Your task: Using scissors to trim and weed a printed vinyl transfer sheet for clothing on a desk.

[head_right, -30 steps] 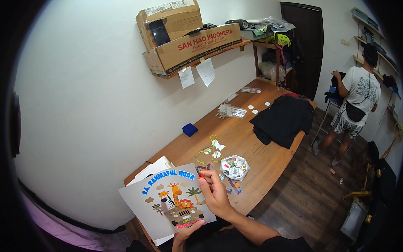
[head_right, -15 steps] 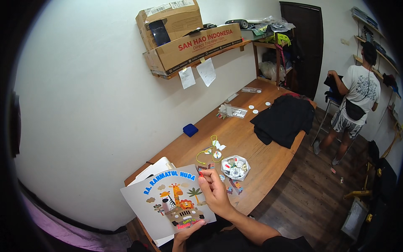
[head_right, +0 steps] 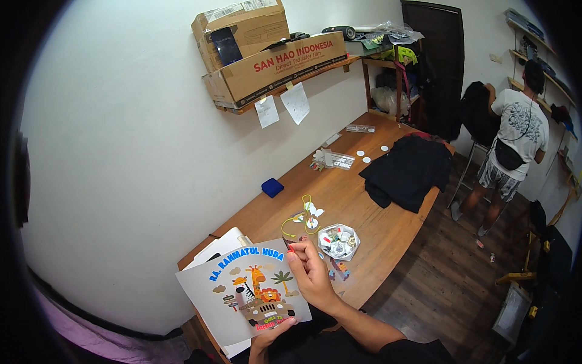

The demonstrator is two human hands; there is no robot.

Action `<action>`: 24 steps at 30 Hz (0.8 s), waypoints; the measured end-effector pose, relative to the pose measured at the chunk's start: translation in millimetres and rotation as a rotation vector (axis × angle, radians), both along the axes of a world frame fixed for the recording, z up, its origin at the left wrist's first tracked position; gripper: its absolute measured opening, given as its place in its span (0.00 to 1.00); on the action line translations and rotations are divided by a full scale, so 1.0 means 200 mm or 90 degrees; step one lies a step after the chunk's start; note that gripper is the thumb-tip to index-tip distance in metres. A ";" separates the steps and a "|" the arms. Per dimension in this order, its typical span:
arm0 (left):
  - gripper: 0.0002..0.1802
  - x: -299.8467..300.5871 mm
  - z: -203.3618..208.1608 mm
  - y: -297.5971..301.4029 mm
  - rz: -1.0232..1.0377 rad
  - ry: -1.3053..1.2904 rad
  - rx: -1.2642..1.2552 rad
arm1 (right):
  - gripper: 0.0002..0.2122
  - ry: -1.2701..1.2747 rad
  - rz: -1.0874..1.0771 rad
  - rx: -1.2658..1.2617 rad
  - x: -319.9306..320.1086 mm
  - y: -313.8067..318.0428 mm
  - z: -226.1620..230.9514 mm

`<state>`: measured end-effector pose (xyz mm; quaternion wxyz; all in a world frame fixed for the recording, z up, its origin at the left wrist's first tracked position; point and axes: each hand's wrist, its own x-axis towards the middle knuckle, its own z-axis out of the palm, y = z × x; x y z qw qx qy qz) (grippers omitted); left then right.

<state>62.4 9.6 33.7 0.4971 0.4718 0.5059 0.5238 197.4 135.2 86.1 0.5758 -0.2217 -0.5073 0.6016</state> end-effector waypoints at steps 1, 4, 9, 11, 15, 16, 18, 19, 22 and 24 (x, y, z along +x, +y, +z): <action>0.24 -0.01 0.01 0.01 0.004 -0.005 0.000 | 0.08 0.001 0.004 0.008 -0.01 0.01 -0.01; 0.24 -0.04 0.04 0.02 0.005 -0.021 -0.010 | 0.08 -0.016 -0.008 0.013 -0.05 0.02 0.00; 0.25 -0.11 0.08 0.00 0.045 -0.056 -0.023 | 0.10 0.077 0.046 -0.090 -0.11 0.04 0.02; 0.24 -0.15 0.11 -0.02 0.082 -0.057 -0.020 | 0.10 0.127 0.098 -0.160 -0.12 0.04 -0.02; 0.22 -0.26 0.14 -0.08 0.111 -0.058 -0.001 | 0.10 0.046 0.102 -0.183 -0.16 -0.06 -0.06; 0.25 -0.31 0.12 -0.08 0.099 -0.047 0.025 | 0.10 0.036 0.110 -0.166 -0.19 -0.08 -0.08; 0.25 -0.38 0.08 -0.08 0.105 -0.049 0.097 | 0.10 0.015 0.119 -0.199 -0.26 -0.13 -0.10; 0.23 -0.41 0.08 -0.09 0.125 -0.073 0.094 | 0.09 -0.005 0.129 -0.170 -0.29 -0.16 -0.14; 0.19 -0.47 0.09 -0.08 0.193 -0.129 0.097 | 0.08 -0.033 0.168 -0.133 -0.38 -0.22 -0.19; 0.19 -0.50 0.09 -0.08 0.200 -0.128 0.094 | 0.08 -0.008 0.159 -0.165 -0.41 -0.26 -0.24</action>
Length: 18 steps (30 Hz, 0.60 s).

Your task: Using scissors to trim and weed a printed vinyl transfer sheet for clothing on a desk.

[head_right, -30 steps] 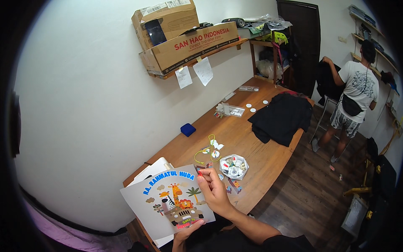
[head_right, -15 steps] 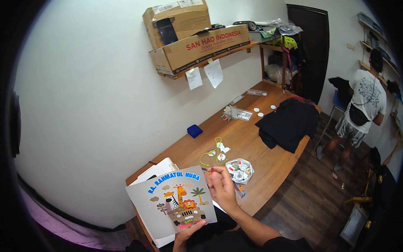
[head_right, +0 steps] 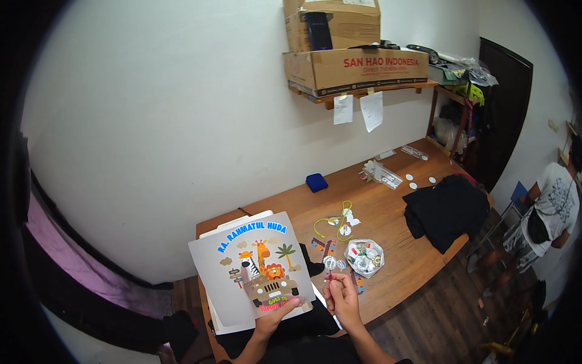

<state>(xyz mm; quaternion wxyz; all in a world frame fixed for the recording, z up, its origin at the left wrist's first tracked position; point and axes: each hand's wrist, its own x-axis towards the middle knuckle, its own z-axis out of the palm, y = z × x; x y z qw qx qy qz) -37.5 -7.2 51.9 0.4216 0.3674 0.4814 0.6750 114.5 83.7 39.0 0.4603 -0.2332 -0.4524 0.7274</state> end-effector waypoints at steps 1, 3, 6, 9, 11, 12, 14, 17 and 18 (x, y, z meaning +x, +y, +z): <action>0.19 0.00 -0.02 0.00 0.009 -0.004 0.000 | 0.08 -0.004 0.009 0.000 0.00 0.00 -0.01; 0.20 0.01 -0.04 0.00 0.007 0.002 -0.004 | 0.08 0.003 0.000 0.019 0.00 0.00 0.00; 0.21 0.05 0.00 0.02 0.004 0.012 0.031 | 0.08 0.002 0.007 -0.012 0.03 0.04 0.03; 0.22 0.10 -0.01 0.07 -0.065 -0.005 0.033 | 0.10 -0.036 -0.011 0.058 0.09 0.16 0.10; 0.22 0.18 -0.03 0.11 -0.087 0.013 -0.004 | 0.10 -0.031 -0.049 0.072 0.18 0.27 0.14; 0.21 0.23 -0.05 0.12 -0.099 0.034 -0.042 | 0.10 -0.028 -0.047 0.086 0.23 0.34 0.16; 0.28 0.34 -0.06 0.15 -0.095 -0.005 -0.097 | 0.10 -0.032 -0.040 0.141 0.33 0.46 0.22; 0.38 0.48 -0.06 0.18 -0.129 0.016 -0.151 | 0.12 -0.017 -0.016 0.206 0.44 0.60 0.32; 0.38 0.57 0.00 0.19 -0.095 0.022 -0.090 | 0.12 -0.018 -0.020 0.186 0.47 0.64 0.32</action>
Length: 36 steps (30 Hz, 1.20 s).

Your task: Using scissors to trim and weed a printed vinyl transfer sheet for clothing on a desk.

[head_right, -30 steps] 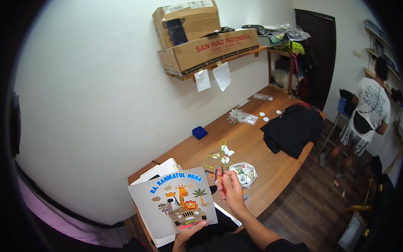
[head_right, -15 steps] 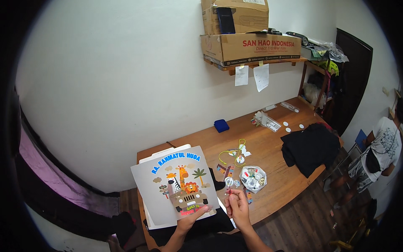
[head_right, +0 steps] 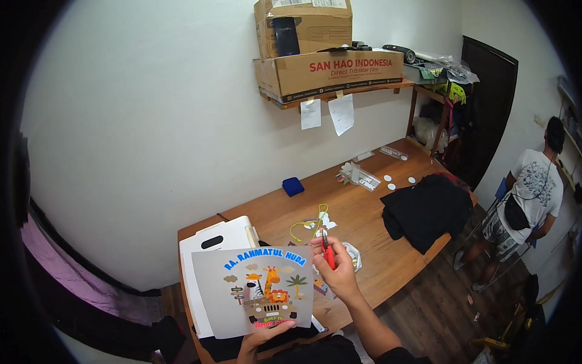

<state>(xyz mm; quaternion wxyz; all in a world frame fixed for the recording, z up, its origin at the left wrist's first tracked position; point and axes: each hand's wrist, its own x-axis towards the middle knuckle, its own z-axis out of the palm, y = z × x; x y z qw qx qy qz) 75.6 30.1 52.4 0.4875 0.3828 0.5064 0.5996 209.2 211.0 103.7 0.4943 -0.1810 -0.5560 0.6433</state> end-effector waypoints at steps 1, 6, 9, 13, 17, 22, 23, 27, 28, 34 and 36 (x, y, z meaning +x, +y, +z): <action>0.39 0.06 0.02 0.01 -0.007 -0.045 -0.037 | 0.12 0.000 0.001 0.002 0.05 0.02 0.01; 0.37 0.23 -0.10 0.04 -0.011 0.073 -0.053 | 0.07 -0.030 0.020 -0.016 0.22 0.05 0.02; 0.34 0.31 -0.13 0.09 0.007 0.092 0.097 | 0.05 -0.025 0.008 -0.011 0.28 0.09 0.01; 0.38 0.46 -0.07 0.21 0.173 -0.077 0.134 | 0.05 -0.018 0.014 -0.038 0.33 0.18 0.01; 0.44 0.49 -0.12 0.24 0.230 0.037 0.168 | 0.05 0.010 0.064 -0.103 0.38 0.21 -0.05; 0.43 0.47 -0.08 0.24 0.364 -0.109 0.180 | 0.06 0.039 0.080 -0.136 0.39 0.20 -0.08; 0.43 0.45 -0.07 0.23 0.388 -0.099 0.186 | 0.06 0.029 0.088 -0.119 0.40 0.19 -0.09; 0.46 0.43 -0.05 0.23 0.377 -0.111 0.193 | 0.06 0.026 0.082 -0.155 0.37 0.14 -0.11; 0.48 0.41 -0.05 0.22 0.342 -0.115 0.208 | 0.06 0.016 0.080 -0.147 0.35 0.12 -0.12; 0.32 0.21 -0.06 0.05 0.178 -0.151 0.114 | 0.07 -0.004 0.077 -0.131 0.15 -0.04 -0.14; 0.27 0.11 -0.02 -0.01 0.168 -0.121 0.160 | 0.10 0.018 0.095 -0.086 0.06 -0.11 -0.17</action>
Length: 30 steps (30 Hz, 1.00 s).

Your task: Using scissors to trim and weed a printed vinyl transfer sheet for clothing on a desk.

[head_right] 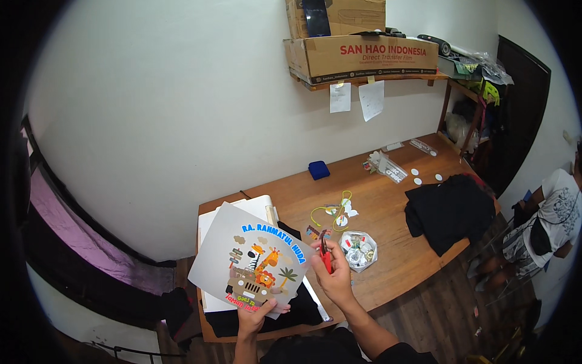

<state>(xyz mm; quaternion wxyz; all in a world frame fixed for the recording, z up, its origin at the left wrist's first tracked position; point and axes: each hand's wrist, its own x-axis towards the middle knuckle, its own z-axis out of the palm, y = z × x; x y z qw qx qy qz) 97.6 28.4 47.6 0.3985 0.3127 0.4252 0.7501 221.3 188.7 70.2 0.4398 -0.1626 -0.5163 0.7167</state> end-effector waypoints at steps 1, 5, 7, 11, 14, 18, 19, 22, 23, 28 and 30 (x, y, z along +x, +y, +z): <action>0.27 -0.07 -0.01 -0.04 -0.009 -0.001 -0.001 | 0.10 -0.001 -0.009 -0.001 -0.05 -0.05 -0.02; 0.24 -0.29 -0.04 -0.19 -0.043 -0.013 -0.026 | 0.12 0.068 -0.018 -0.023 -0.20 -0.20 -0.01; 0.22 -0.32 -0.03 -0.19 -0.030 -0.007 -0.012 | 0.12 0.018 -0.013 0.038 -0.21 -0.18 -0.06; 0.26 -0.32 -0.03 -0.12 -0.017 -0.013 -0.036 | 0.12 -0.090 -0.131 0.160 -0.18 -0.14 -0.07; 0.27 -0.31 0.00 -0.08 0.000 0.010 -0.008 | 0.13 -0.126 -0.172 0.225 -0.17 -0.15 -0.06; 0.22 -0.33 -0.06 -0.06 -0.032 0.029 0.002 | 0.13 -0.149 -0.197 0.250 -0.16 -0.16 0.00; 0.22 -0.33 -0.06 -0.06 -0.041 0.030 0.000 | 0.13 -0.154 -0.202 0.260 -0.16 -0.17 -0.01; 0.23 -0.33 -0.04 -0.06 -0.037 0.030 0.014 | 0.12 -0.170 -0.212 0.285 -0.16 -0.20 -0.01; 0.24 -0.34 -0.05 -0.06 -0.037 0.028 0.012 | 0.12 -0.182 -0.211 0.300 -0.16 -0.21 -0.01; 0.25 -0.37 -0.07 -0.10 -0.026 0.044 -0.020 | 0.12 -0.184 -0.242 0.301 -0.19 -0.25 0.00; 0.25 -0.40 -0.07 -0.12 -0.053 0.045 -0.034 | 0.12 -0.189 -0.240 0.293 -0.21 -0.27 0.00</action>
